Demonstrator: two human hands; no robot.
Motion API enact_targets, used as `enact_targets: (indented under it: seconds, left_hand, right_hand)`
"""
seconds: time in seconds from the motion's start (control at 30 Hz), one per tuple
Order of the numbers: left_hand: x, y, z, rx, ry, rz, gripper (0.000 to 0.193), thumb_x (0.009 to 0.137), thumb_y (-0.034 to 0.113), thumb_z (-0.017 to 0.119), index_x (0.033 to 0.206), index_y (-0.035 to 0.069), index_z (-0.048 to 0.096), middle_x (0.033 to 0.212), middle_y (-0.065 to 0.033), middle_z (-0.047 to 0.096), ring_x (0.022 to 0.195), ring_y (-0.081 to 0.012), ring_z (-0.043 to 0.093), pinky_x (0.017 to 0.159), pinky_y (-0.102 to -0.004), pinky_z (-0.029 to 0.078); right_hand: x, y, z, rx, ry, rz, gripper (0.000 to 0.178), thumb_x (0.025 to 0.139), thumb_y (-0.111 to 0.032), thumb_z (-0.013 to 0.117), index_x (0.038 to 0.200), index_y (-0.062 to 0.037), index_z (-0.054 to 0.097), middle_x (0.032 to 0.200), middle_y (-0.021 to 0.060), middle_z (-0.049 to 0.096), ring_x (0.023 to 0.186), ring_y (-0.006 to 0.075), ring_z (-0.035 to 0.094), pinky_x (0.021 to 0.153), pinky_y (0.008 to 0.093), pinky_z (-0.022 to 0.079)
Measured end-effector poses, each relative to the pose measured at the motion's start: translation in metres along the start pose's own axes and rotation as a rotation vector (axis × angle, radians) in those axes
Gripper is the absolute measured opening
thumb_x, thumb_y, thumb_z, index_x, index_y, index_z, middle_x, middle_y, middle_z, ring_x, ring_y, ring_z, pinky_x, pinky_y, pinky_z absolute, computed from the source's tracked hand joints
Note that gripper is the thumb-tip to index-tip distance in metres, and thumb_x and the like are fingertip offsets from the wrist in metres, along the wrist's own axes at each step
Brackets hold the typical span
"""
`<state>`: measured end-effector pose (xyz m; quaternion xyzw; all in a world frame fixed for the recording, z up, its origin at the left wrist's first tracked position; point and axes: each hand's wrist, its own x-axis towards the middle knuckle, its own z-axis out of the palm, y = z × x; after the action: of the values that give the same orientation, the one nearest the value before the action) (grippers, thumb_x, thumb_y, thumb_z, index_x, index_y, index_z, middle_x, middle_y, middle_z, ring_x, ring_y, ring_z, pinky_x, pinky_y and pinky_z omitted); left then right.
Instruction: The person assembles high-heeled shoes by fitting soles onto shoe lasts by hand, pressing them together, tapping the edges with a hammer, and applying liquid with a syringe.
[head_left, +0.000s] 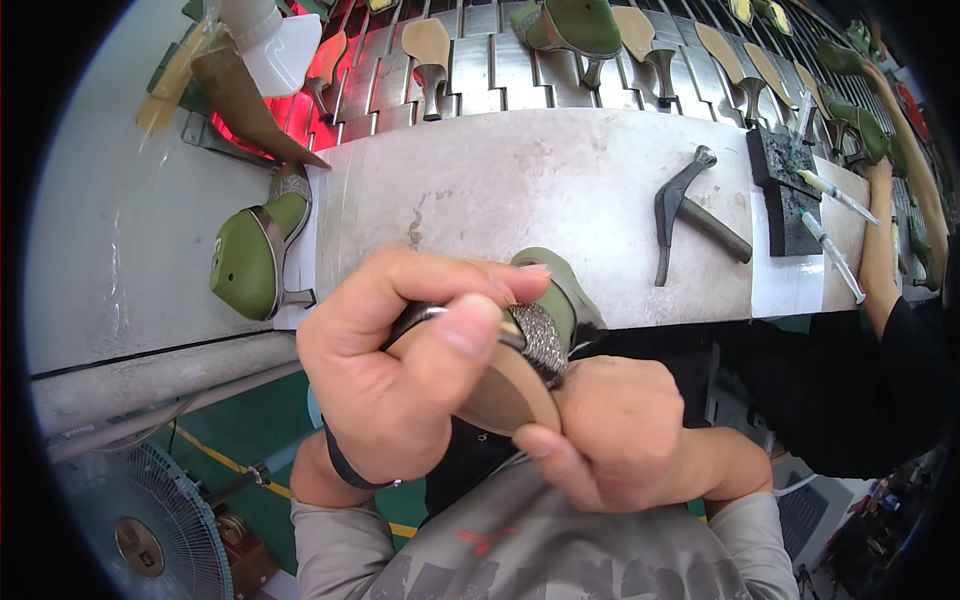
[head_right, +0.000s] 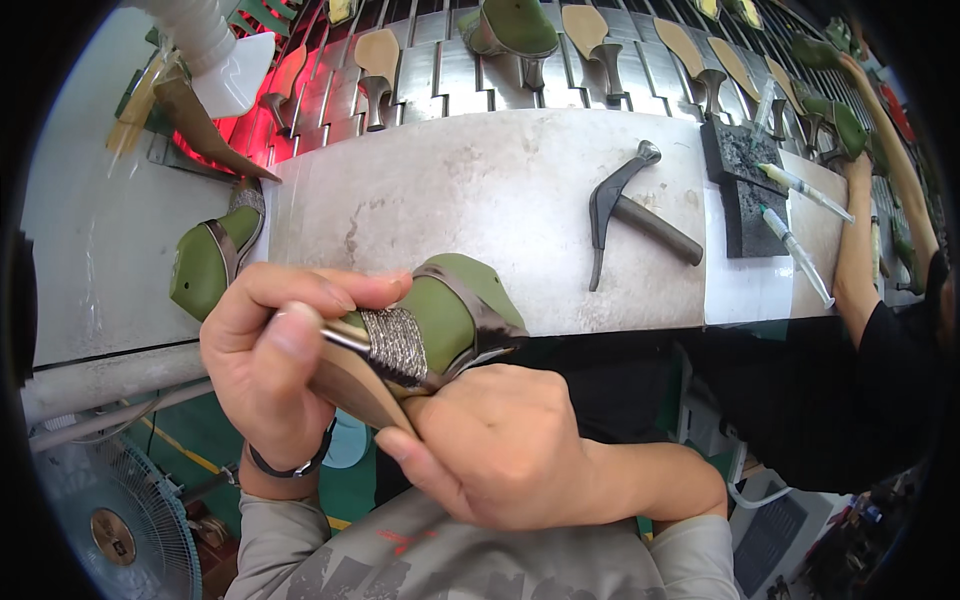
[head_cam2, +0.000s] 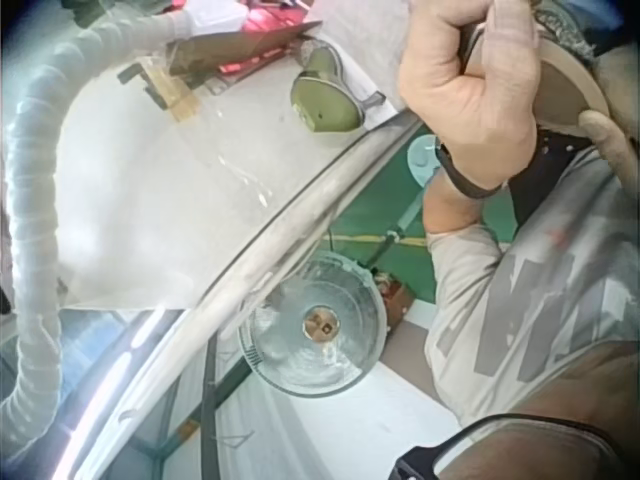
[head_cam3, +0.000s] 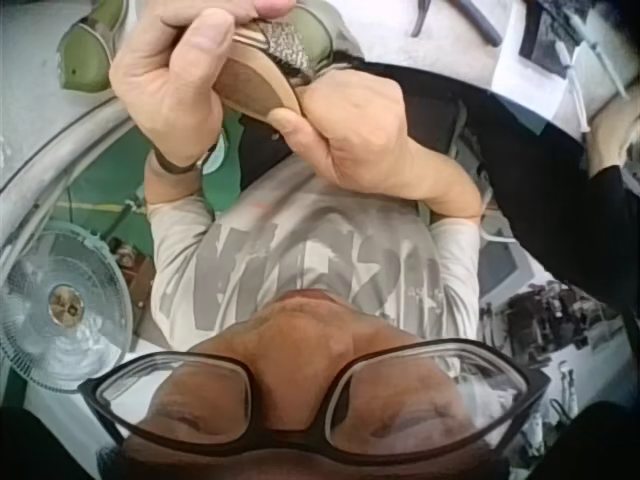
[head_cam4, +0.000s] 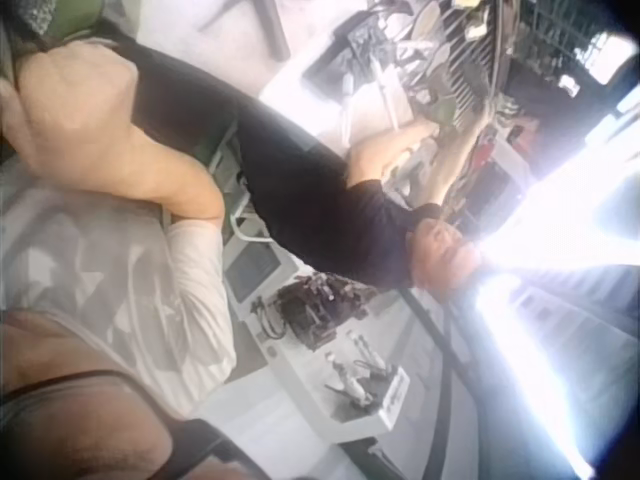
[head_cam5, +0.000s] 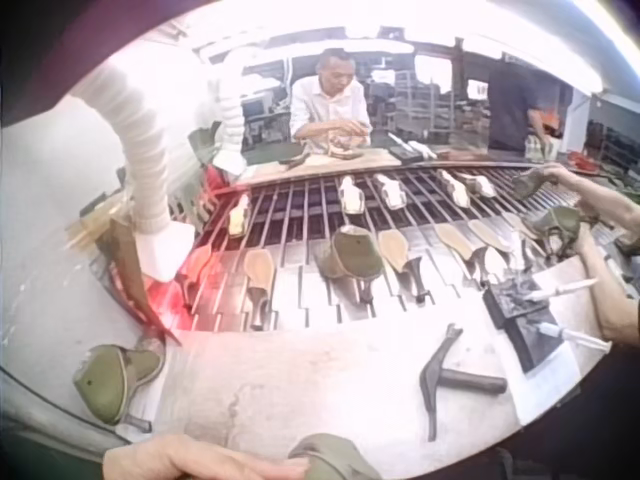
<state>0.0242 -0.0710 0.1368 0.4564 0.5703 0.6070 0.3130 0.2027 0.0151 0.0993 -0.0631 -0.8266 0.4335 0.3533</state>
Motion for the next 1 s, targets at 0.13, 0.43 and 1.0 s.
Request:
enact_targets:
  seconds: [0.13,0.43,1.0]
  left_hand:
    - [-0.003,-0.001,0.002,-0.185,0.074,-0.063,0.021,0.104,0.012,0.061,0.097,-0.006,0.070,0.104,-0.0211,0.078,0.098,-0.0189,0.074,0.089,-0.0335,0.058]
    - [-0.002,0.001,-0.002,-0.012,0.069,-0.102,0.025,0.101,0.020,0.067,0.095,-0.003,0.061,0.099,-0.0283,0.075,0.097,-0.0348,0.076,0.091,-0.0465,0.062]
    - [0.106,-0.005,0.035,-0.790,0.033,-0.281,0.029,0.108,0.016,0.053,0.118,-0.007,0.068,0.106,-0.0177,0.074,0.095,-0.0228,0.072,0.086,-0.0329,0.058]
  right_hand:
    - [-0.005,0.003,0.012,-0.022,0.048,-0.080,0.022,0.091,-0.016,0.076,0.079,0.0001,0.066,0.068,0.0115,0.059,0.051,0.0281,0.056,0.047,0.0383,0.045]
    - [-0.001,0.002,0.016,-0.057,0.046,-0.107,0.022,0.091,-0.019,0.076,0.085,0.0019,0.070,0.075,0.0135,0.065,0.057,0.0288,0.062,0.054,0.0378,0.052]
    - [0.026,0.028,-0.051,0.668,-0.016,0.727,0.036,0.106,-0.028,0.066,0.099,0.0065,0.070,0.077,0.0069,0.070,0.066,0.0096,0.067,0.057,0.0237,0.054]
